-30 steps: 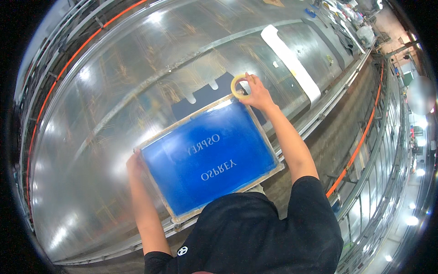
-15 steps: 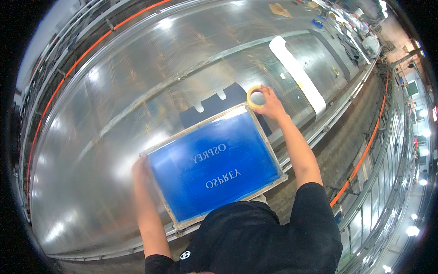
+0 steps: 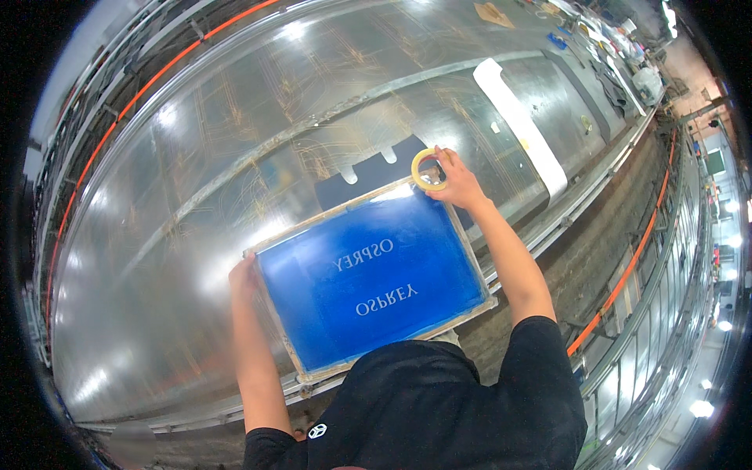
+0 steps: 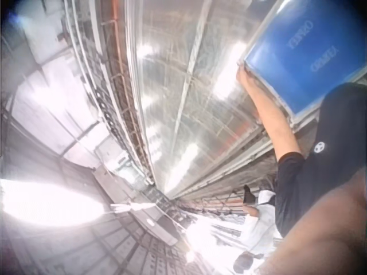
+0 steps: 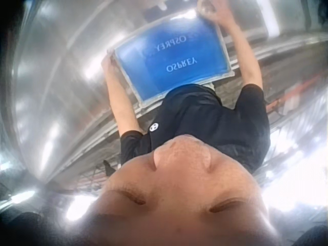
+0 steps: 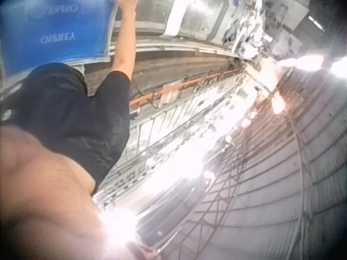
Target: The person tapes a blue Osprey box on a metal workbench using yellow packing tape. They repeatedly apply tape to the edges and corners, repositioning the box and the tape roll throughout the process.
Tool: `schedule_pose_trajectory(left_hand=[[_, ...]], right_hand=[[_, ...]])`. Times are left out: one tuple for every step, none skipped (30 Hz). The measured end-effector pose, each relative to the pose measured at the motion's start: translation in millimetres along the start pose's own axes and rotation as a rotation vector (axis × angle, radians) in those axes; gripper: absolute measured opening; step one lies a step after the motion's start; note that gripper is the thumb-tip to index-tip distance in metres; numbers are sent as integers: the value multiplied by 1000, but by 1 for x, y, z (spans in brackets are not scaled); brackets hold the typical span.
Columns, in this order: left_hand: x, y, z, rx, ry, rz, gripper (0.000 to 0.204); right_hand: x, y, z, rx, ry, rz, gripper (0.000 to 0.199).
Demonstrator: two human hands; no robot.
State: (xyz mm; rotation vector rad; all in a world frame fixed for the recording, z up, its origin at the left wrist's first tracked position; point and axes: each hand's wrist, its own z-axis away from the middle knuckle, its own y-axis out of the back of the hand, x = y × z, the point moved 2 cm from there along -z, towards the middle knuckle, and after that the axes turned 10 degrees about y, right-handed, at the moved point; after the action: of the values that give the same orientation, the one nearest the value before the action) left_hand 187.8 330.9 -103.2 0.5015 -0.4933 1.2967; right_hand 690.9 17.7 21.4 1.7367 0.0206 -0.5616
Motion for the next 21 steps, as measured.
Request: schedule_pose_trajectory(left_hand=[[0,1,4,11,0,0,27],[0,0,7,23,1,1,28],[0,-4,6,-21,5,-1,28],[0,0,4,-46,6,3,29],[1,4,3,-68,5,5,29],[1,4,0,-40,-21,7,30],[0,0,0,-18,-44,3,31],[0,0,1,-1,-33,1,31],[1,-1,2,12,-23,0,31],[1,-1,3,23,-10,-1,31],[0,-1,3,25,-7,5,32],[0,0,3,26,-3,11,32],[-2,2,3,29,3,17,33],[-2,2,5,34,15,11,33],[-2,2,6,40,28,6,34],[0,2,7,44,22,9,33],[-1,2,6,51,20,11,33],[-8,5,8,52,18,17,33],[-9,6,7,48,6,27,33],[-8,6,7,24,6,32,34],[-5,8,6,-1,5,36,35]], right_hand=[[-6,-6,-2,-13,7,-8,111],[-12,-10,-4,-25,10,-10,111],[-17,-13,-5,-39,15,-11,111],[-28,-19,-11,-56,32,-25,112],[-38,-27,-15,-65,66,-21,112],[-48,-34,-19,-73,99,-18,112],[-56,-44,-20,-81,124,-13,112],[-65,-54,-23,-74,149,-14,112],[-72,-62,-28,-64,172,-12,112],[-80,-70,-30,-56,194,-9,113],[-90,-74,-34,-106,168,-83,113],[-99,-77,-37,-125,152,-98,113],[-106,-82,-37,-147,135,-113,113],[-114,-87,-40,-168,123,-130,112],[-122,-89,-39,-191,113,-139,112],[-129,-95,-41,-187,132,-148,111],[-136,-102,-41,-188,151,-160,111],[-145,-110,-36,-198,160,-170,111],[-156,-113,-38,-212,132,-194,111],[-162,-118,-40,-185,148,-203,111],[-168,-123,-41,-157,163,-212,110]])
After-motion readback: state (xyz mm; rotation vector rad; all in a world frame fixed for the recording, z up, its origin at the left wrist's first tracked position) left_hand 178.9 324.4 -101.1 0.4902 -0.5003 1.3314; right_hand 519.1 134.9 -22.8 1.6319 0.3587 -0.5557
